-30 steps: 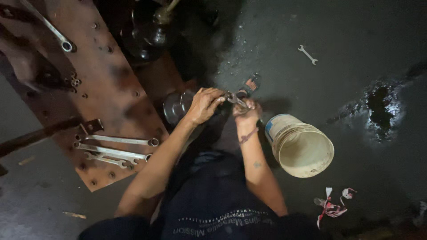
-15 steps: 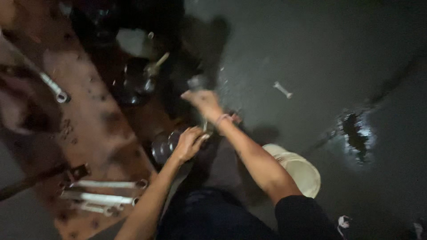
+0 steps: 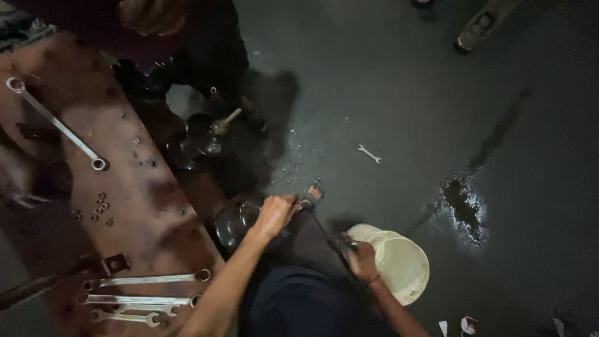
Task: The person uses a wrench to tighten bolts on several cylindrical metal components mounted on a rusty metal plate. They repeatedly position the wrench, turn the bolts, and adjust their grip while working on the floor.
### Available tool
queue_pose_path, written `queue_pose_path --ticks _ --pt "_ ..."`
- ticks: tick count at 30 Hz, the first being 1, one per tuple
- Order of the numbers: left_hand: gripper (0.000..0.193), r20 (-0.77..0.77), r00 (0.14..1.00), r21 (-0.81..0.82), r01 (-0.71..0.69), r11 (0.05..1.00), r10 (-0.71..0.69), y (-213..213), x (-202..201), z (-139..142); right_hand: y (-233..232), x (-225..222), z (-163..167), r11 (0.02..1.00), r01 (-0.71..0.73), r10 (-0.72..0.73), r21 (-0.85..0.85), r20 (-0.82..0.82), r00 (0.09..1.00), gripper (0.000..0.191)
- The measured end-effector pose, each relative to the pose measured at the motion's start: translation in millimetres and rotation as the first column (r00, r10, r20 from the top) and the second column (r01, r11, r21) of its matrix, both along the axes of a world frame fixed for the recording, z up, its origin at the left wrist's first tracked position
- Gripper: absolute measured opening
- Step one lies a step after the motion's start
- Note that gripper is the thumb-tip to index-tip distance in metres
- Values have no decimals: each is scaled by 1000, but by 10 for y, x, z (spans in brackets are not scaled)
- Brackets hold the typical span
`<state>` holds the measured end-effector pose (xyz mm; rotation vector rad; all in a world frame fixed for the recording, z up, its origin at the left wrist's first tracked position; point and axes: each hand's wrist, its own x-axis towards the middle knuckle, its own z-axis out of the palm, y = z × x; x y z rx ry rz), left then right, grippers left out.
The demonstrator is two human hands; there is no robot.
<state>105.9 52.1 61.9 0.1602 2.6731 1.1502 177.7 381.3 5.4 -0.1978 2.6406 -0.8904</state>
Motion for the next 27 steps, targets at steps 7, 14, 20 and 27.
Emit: queue_pose_path --ticks 7,14,20,27 --pt "40 -290 956 105 -22 994 52 -22 17 -134 524 98 100 883 397 -435 250 119 893 81" --pt "36 -105 984 -72 -152 986 144 45 79 -289 499 -347 68 937 236 -284 258 169 944 81" --pt "37 -276 959 -133 -102 986 62 80 97 -108 534 -1200 -47 992 83 -98 90 179 979 71" --pt "21 -253 963 -271 -161 949 91 162 56 161 395 -2110 -76 970 -98 62 221 166 984 77"
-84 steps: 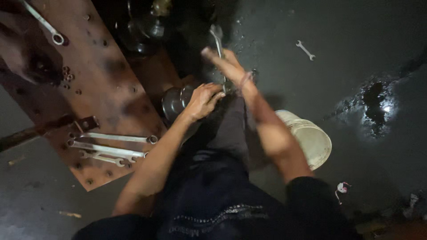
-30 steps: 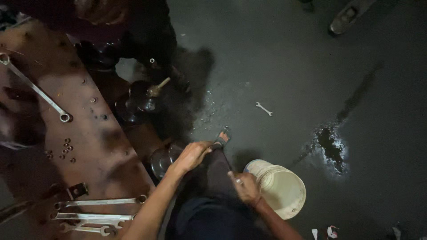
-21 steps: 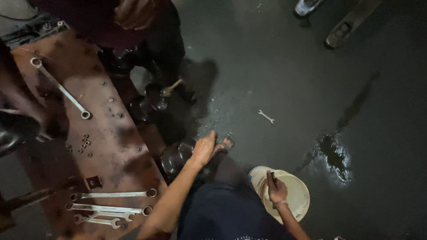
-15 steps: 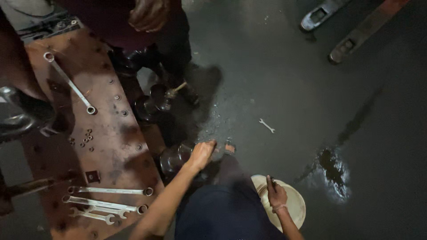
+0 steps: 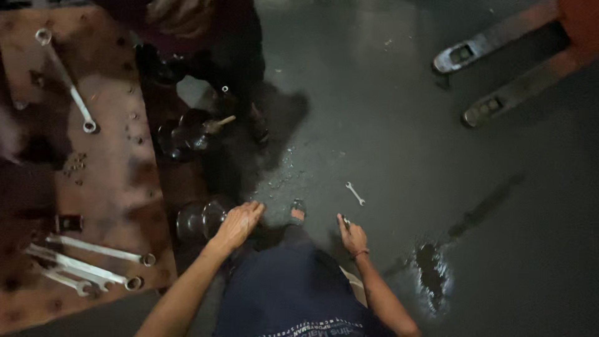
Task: The person uses a wrench to tighten bolts on several cylindrical metal components mounted on a rusty metal plate. They repeatedly position the wrench, turn the bolts, and adjust their grip while working on the floor.
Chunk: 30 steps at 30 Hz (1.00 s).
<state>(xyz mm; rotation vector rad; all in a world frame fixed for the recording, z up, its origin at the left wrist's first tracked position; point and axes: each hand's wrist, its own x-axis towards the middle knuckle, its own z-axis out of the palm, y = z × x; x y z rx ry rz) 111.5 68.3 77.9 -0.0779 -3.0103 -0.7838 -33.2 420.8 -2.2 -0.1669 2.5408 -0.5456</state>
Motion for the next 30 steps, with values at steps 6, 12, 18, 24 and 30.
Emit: queue_pose_path --ticks 6,12,18,24,30 --pt "19 471 882 -447 264 855 -26 128 -143 -42 -400 -541 125 982 -175 181 -66 94 979 75" --pt "17 383 914 -465 315 827 -133 292 -209 -172 -500 -724 146 970 -241 242 -24 65 968 78" --pt "13 468 880 -482 180 858 78 356 -208 -245 -356 -724 24 960 -262 274 -102 145 951 80" --pt "16 290 948 -434 5 901 134 548 -173 -358 -178 -734 -169 995 -17 50 -98 340 939 65" --pt "26 434 859 -629 72 774 273 635 -302 -353 -273 -816 -413 881 -290 358 -373 127 925 58"
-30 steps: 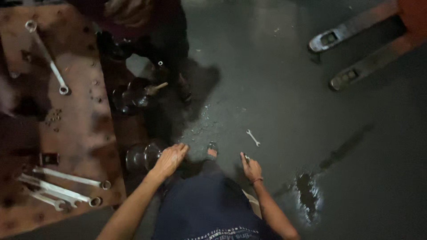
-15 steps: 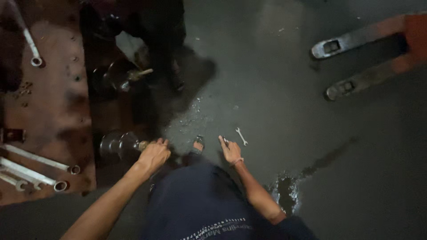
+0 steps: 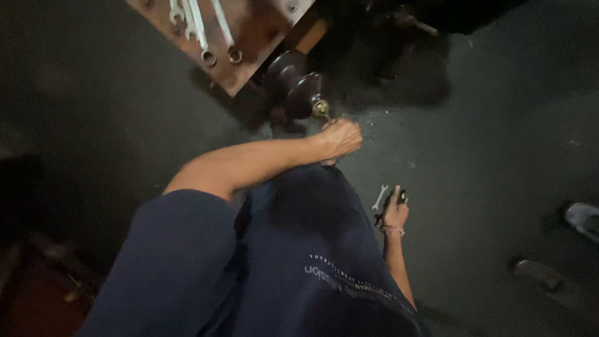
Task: The person uses a wrench to tighten bolts on several cylindrical metal components mounted on a rusty metal plate. They repeatedly position the wrench, turn the bolts, and adjust their grip while working on the floor.
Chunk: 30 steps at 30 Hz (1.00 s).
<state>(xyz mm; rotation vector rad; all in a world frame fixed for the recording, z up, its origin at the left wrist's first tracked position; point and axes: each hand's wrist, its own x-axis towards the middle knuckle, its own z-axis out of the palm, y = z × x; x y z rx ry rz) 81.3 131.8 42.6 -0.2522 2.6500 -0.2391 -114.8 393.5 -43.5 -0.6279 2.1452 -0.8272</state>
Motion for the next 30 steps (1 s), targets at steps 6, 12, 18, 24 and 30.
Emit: queue_pose_path --ticks 6,12,18,24,30 --pt "16 -286 898 249 -266 931 334 23 83 -281 -317 -49 -36 989 -123 123 87 -2 992 52" --pt "17 -327 808 313 -396 863 490 124 235 -375 -764 -4 -32 988 -135 141 -78 77 987 51" --pt "20 -336 803 292 -409 865 493 87 246 -315 -954 155 111 969 -221 228 -106 59 972 51" --pt "20 -359 699 383 -495 780 619 213 363 -343 -1019 258 167 976 -182 199 -122 144 969 48" --pt "14 -262 792 293 -480 827 552 39 66 -253 -1040 248 179 979 -196 201 -51 127 971 48"
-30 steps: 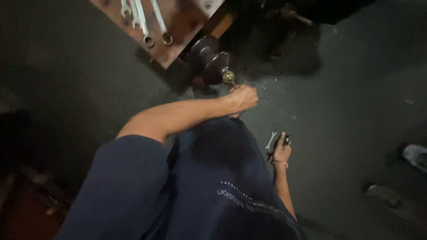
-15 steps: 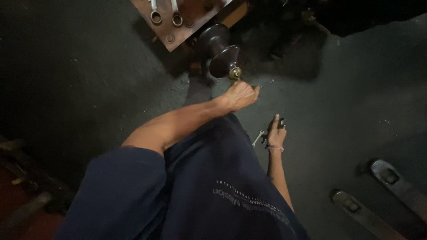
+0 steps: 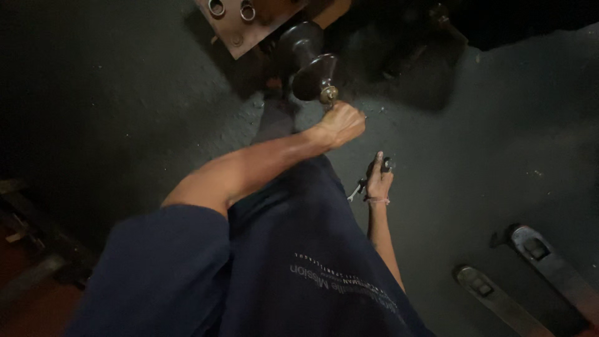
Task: The person uses a wrench to tighten bolts on several cylindrical metal components mounted on a rusty metal plate. They repeatedly position the wrench, turn the bolts, and adjust their grip while working on the floor.
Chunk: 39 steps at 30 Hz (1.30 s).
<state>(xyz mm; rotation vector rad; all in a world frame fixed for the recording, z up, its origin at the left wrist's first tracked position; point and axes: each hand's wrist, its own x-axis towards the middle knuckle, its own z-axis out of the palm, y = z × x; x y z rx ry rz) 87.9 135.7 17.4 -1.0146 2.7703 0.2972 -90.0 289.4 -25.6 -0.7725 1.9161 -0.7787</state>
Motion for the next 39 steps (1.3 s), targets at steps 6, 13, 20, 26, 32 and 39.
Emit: queue_pose_path --ticks 6,13,20,26,32,39 --pt "19 -171 787 370 -507 779 593 37 213 338 -12 -6 -60 990 -3 14 -143 73 997 46" --pt "29 437 -118 899 98 -427 892 349 37 257 -14 -28 -57 991 -93 94 -96 10 996 51" --pt "31 362 -118 789 566 -237 924 646 538 -404 -446 176 252 989 71 -47 -126 183 982 51" --pt "58 412 -447 891 381 -248 794 233 483 -493 -1087 469 636 946 198 -147 -257 206 967 54" --pt "46 455 -523 865 450 -220 720 22 366 -159 -1470 799 604 855 443 -313 -270 413 856 52" --pt "55 443 -534 878 420 -230 720 21 299 -148 -1672 948 157 911 336 -215 -238 419 882 44"
